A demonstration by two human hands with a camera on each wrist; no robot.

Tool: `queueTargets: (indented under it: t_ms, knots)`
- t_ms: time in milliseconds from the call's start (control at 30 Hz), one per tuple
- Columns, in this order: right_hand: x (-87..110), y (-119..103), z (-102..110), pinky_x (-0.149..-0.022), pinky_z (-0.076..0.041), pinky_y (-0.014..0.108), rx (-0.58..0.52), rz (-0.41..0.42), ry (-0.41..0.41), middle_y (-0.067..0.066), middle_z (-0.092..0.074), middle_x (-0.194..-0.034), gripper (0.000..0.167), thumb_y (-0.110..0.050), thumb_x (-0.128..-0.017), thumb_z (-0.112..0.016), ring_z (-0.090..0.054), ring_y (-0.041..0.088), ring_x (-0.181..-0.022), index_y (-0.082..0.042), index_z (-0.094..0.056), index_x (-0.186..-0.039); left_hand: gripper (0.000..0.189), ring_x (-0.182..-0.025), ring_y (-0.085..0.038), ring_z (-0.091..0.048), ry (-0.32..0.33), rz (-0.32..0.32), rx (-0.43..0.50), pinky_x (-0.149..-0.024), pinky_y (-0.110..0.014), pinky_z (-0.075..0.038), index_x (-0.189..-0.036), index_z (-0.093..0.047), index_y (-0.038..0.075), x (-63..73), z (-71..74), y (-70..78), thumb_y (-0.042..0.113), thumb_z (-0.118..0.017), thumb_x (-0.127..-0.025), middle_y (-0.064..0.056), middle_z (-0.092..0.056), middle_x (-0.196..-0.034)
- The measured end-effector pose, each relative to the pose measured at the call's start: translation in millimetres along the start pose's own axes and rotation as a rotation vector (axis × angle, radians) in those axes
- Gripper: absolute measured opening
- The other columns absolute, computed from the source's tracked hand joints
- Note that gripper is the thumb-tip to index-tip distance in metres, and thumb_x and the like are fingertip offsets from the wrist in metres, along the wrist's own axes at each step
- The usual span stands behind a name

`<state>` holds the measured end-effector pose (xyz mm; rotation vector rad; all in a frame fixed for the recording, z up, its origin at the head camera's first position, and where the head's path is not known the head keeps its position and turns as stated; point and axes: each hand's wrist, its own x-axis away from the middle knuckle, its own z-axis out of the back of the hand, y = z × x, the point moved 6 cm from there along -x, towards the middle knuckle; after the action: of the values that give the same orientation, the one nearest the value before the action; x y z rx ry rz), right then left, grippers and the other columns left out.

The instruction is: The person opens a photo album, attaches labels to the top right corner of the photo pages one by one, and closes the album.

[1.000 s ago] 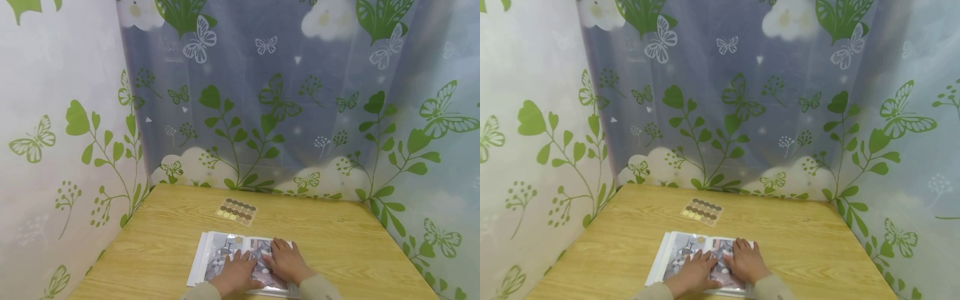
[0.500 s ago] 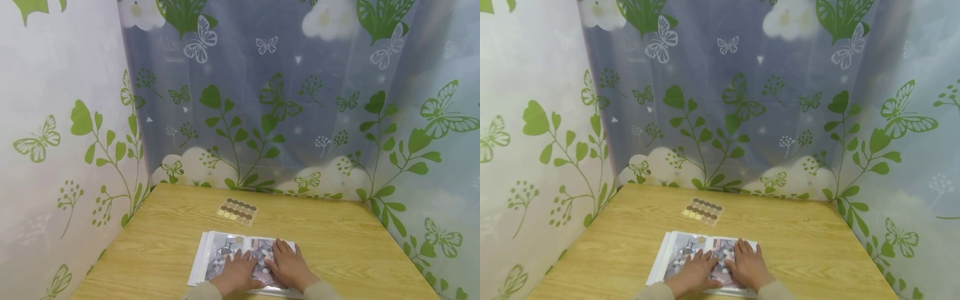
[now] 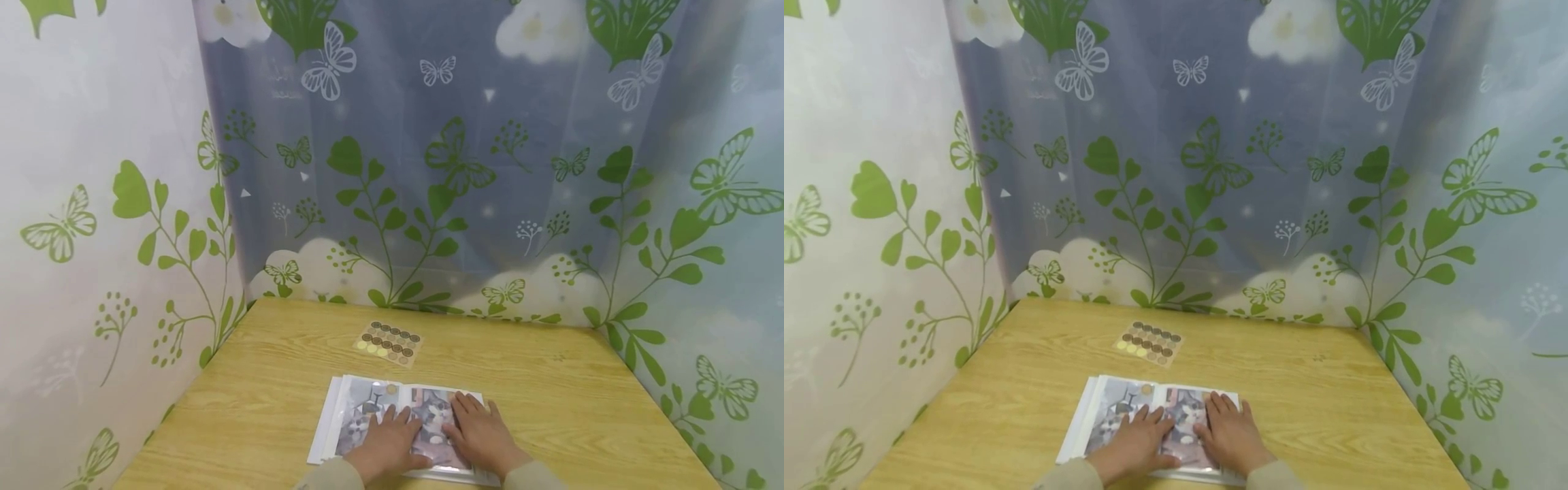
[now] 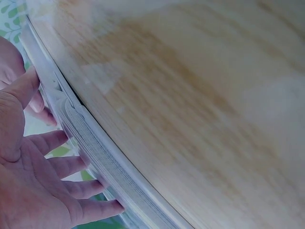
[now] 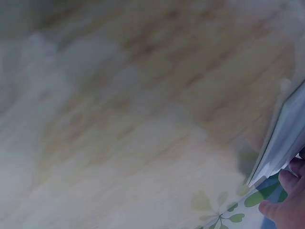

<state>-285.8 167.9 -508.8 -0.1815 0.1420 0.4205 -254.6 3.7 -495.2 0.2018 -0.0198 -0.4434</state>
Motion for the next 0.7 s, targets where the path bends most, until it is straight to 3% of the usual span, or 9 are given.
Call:
queueTargets:
  t_ms: [233,700]
  knots:
    - [-4.9,2.9,-2.9,-0.109,-0.027,0.067,0.012,0.021,0.038,0.023,-0.051,-0.142,0.059,-0.041,-0.102,-0.05,-0.044,0.042,-0.133,0.006,-0.052,-0.137,0.075,-0.136,-0.041,-0.042,-0.009,0.003,0.003,-0.106,-0.064,-0.036,-0.139,-0.057,0.016,-1.3,-1.6,-0.4,0.063,-0.068,-0.082,-0.012,-0.049,-0.147]
    - [-15.3,2.4,-1.2,-0.11,-0.024,0.068,-0.008,-0.043,-0.002,0.024,-0.046,-0.145,0.061,-0.046,-0.102,-0.047,-0.04,0.042,-0.136,0.003,-0.052,-0.138,0.076,-0.136,-0.041,-0.041,-0.017,0.007,0.009,-0.106,-0.064,-0.035,-0.139,-0.057,0.015,-2.8,-5.8,-3.1,0.064,-0.067,-0.082,-0.012,-0.049,-0.147]
